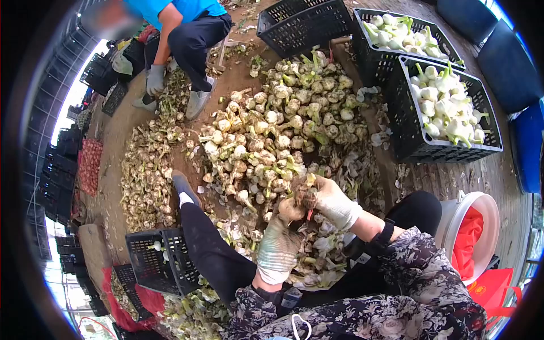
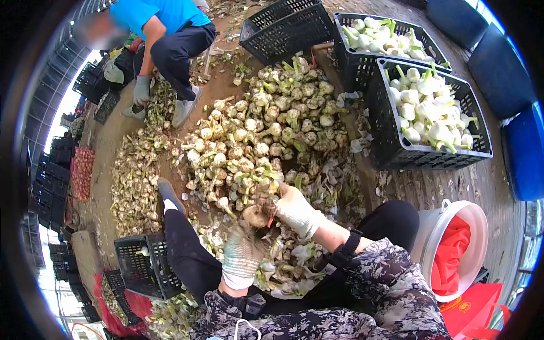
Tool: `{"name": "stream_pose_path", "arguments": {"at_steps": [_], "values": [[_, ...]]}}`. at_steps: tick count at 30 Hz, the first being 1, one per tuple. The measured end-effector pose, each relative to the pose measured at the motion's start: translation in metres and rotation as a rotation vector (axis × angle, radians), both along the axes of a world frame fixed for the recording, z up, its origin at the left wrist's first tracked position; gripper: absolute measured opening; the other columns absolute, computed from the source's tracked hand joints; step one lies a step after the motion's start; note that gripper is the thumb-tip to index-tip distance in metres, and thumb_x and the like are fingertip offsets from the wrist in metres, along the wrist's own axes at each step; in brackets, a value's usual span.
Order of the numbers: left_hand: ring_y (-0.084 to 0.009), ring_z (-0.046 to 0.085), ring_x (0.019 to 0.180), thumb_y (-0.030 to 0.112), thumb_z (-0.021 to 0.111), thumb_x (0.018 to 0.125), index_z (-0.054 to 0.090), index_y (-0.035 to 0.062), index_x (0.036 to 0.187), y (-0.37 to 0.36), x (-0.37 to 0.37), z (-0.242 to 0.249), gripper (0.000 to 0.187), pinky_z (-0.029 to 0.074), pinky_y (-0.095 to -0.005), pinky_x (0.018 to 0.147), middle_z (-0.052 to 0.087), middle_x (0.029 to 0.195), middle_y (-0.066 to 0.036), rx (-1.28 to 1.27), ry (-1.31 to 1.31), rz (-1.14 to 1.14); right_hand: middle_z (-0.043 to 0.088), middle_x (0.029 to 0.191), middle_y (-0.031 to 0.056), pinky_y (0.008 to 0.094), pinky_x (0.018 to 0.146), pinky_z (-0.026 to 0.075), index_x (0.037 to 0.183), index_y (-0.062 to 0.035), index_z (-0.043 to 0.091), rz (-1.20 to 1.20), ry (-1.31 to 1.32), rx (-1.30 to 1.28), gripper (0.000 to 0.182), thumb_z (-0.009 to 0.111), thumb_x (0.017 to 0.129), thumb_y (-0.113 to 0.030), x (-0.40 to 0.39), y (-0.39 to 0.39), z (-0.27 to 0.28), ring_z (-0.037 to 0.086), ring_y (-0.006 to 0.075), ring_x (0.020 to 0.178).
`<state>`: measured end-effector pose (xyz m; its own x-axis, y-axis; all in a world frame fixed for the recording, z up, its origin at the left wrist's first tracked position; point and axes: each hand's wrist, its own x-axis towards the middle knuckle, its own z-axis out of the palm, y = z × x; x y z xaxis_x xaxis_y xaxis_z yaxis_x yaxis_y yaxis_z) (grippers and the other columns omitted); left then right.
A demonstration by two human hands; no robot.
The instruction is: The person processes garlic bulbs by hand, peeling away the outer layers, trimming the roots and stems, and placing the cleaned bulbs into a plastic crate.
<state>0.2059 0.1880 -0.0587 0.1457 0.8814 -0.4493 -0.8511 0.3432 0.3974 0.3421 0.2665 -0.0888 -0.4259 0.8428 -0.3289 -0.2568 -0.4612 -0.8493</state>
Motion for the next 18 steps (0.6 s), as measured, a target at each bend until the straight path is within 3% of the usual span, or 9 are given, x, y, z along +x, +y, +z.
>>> {"name": "stream_pose_path", "arguments": {"at_steps": [1, 3, 5, 8, 11, 13, 18], "values": [[-0.0175, 0.054, 0.105, 0.011, 0.06, 0.086, 0.043, 0.0062, 0.131, -0.001, 0.004, 0.001, 0.048, 0.046, -0.031, 0.091, 0.057, 0.113, -0.006, -0.001, 0.002, 0.0, 0.06, 0.091, 0.0001, 0.0224, 0.069, 0.046, 0.109, -0.0004, 0.055, 0.016, -0.032, 0.046, 0.036, 0.069, 0.082, -0.018, 0.0, -0.001, 0.003, 0.054, 0.0066, 0.076], [-0.0171, 0.055, 0.102, 0.01, 0.064, 0.084, 0.045, 0.0057, 0.13, -0.004, 0.008, 0.003, 0.049, 0.047, -0.0292, 0.088, 0.057, 0.113, -0.008, 0.051, 0.409, 0.173, 0.06, 0.092, 0.0005, 0.023, 0.068, 0.046, 0.106, -0.0001, 0.055, 0.016, 0.048, -0.023, 0.034, 0.07, 0.082, -0.02, -0.001, -0.003, 0.003, 0.055, 0.0068, 0.077], [-0.0174, 0.054, 0.104, 0.008, 0.067, 0.081, 0.046, 0.0039, 0.128, -0.005, 0.004, 0.001, 0.051, 0.045, -0.0293, 0.09, 0.055, 0.116, -0.008, 0.089, 0.443, 0.15, 0.06, 0.093, 0.0009, 0.0234, 0.067, 0.047, 0.103, 0.0005, 0.056, 0.004, 0.201, -0.07, 0.034, 0.07, 0.082, -0.022, -0.002, -0.006, -0.011, 0.055, 0.007, 0.077], [-0.0176, 0.052, 0.108, 0.005, 0.071, 0.076, 0.044, 0.0015, 0.13, -0.002, 0.008, -0.012, 0.06, 0.041, -0.0296, 0.095, 0.052, 0.119, -0.008, 0.327, 1.085, 0.242, 0.061, 0.088, 0.0024, 0.0237, 0.066, 0.047, 0.101, 0.0028, 0.058, 0.046, 0.07, -0.056, 0.037, 0.07, 0.082, -0.027, -0.002, -0.008, -0.005, 0.055, 0.0077, 0.075], [-0.018, 0.052, 0.108, 0.004, 0.073, 0.073, 0.045, 0.0018, 0.129, -0.002, 0.006, -0.018, 0.062, 0.041, -0.0302, 0.095, 0.051, 0.121, -0.008, 0.346, 1.213, 0.225, 0.063, 0.084, 0.0035, 0.0238, 0.067, 0.047, 0.099, 0.0052, 0.06, -0.009, 0.039, -0.06, 0.039, 0.07, 0.081, -0.028, -0.004, -0.011, 0.003, 0.056, 0.0084, 0.074], [-0.0182, 0.052, 0.108, 0.004, 0.073, 0.073, 0.046, 0.0016, 0.128, -0.002, -0.002, -0.028, 0.062, 0.041, -0.0306, 0.095, 0.051, 0.121, -0.008, 0.36, 1.22, 0.204, 0.064, 0.082, 0.0045, 0.0239, 0.065, 0.047, 0.096, 0.0055, 0.06, 0.024, -0.105, 0.065, 0.038, 0.07, 0.08, -0.028, -0.001, -0.008, 0.002, 0.056, 0.0082, 0.071], [-0.019, 0.052, 0.107, 0.005, 0.073, 0.073, 0.047, 0.0014, 0.127, -0.002, -0.003, -0.024, 0.06, 0.041, -0.0313, 0.095, 0.05, 0.12, -0.008, 0.323, 1.139, 0.161, 0.062, 0.076, 0.0039, 0.0251, 0.059, 0.046, 0.093, 0.0049, 0.061, 0.022, -0.057, 0.075, 0.036, 0.07, 0.079, -0.027, 0.002, -0.007, 0.007, 0.053, 0.0075, 0.067]]}}
